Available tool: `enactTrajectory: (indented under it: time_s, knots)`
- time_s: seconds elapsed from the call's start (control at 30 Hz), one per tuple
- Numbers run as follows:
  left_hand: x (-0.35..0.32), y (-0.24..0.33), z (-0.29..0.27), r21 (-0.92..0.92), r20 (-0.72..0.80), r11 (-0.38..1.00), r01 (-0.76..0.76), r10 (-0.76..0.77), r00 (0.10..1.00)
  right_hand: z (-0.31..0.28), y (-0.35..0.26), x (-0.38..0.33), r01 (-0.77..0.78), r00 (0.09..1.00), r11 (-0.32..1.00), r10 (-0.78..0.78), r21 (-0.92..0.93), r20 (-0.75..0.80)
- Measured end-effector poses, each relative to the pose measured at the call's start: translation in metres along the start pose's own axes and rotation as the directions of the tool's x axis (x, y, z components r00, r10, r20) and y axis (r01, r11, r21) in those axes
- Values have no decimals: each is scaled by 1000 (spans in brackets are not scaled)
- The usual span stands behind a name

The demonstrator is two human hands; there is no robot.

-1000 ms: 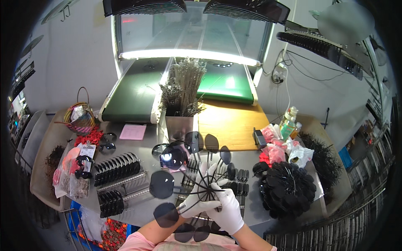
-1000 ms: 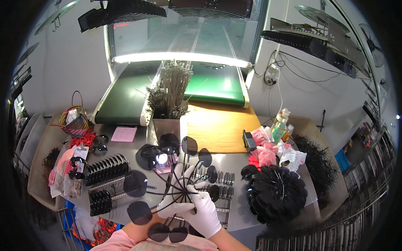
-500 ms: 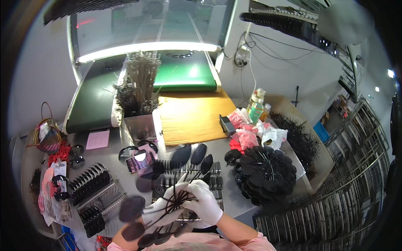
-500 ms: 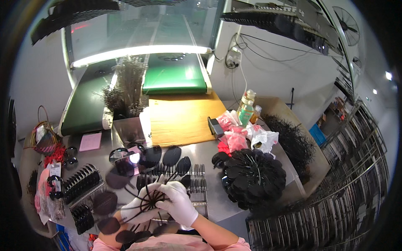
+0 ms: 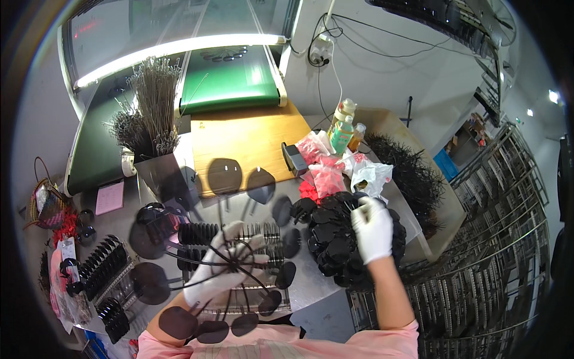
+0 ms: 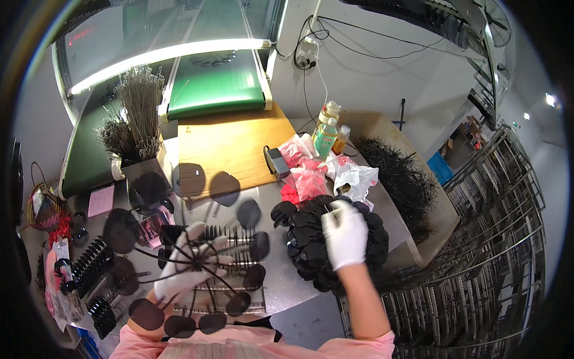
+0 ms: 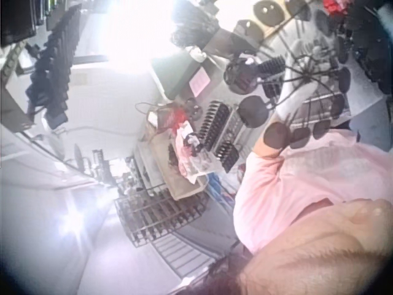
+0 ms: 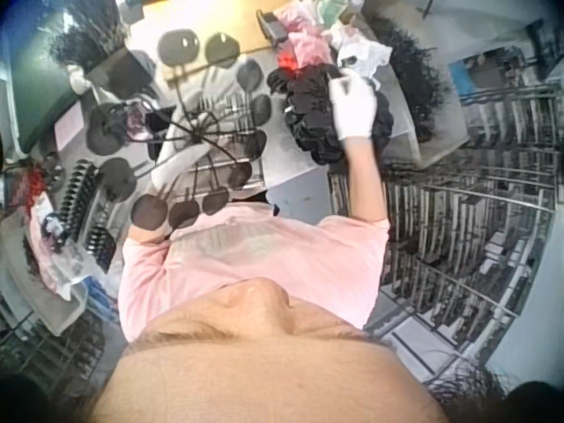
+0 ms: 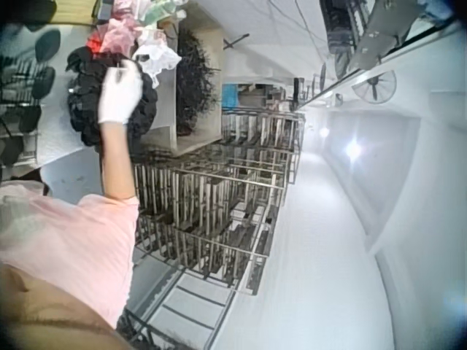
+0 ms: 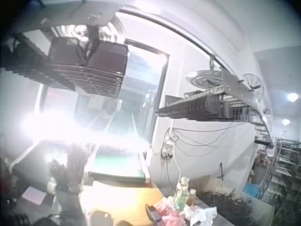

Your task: The person assembles small black circular components onto metal rods, then inserts the rods into a metal rack. They repeat this process, handling multiple components and rods, and occasionally repositioning items on the table.

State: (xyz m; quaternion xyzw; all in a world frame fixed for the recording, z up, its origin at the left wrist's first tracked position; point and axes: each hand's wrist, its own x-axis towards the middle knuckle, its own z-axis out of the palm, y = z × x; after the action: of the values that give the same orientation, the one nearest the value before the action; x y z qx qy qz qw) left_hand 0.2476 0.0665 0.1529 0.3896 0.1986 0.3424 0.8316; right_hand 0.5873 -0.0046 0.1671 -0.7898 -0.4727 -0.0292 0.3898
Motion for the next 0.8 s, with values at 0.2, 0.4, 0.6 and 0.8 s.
enactTrajectory:
  time_s: [0.2, 0.4, 0.6, 0.8]
  knots:
    - [-36, 19, -32, 161, -5, 976, -147, 149, 989, 16, 148, 51, -171, 885, 962, 245, -213, 396]
    - [-69, 32, -71, -38, -36, 974, -223, 222, 974, 17, 186, 56, -52, 951, 984, 101, -171, 293]
    - [-66, 21, -104, -386, 138, 896, -221, 293, 946, -11, 168, 66, -113, 978, 993, 116, -28, 172]
    - [-43, 9, -104, -406, 295, 886, -223, 358, 886, -14, 7, 23, 22, 1000, 956, -25, 292, 8]
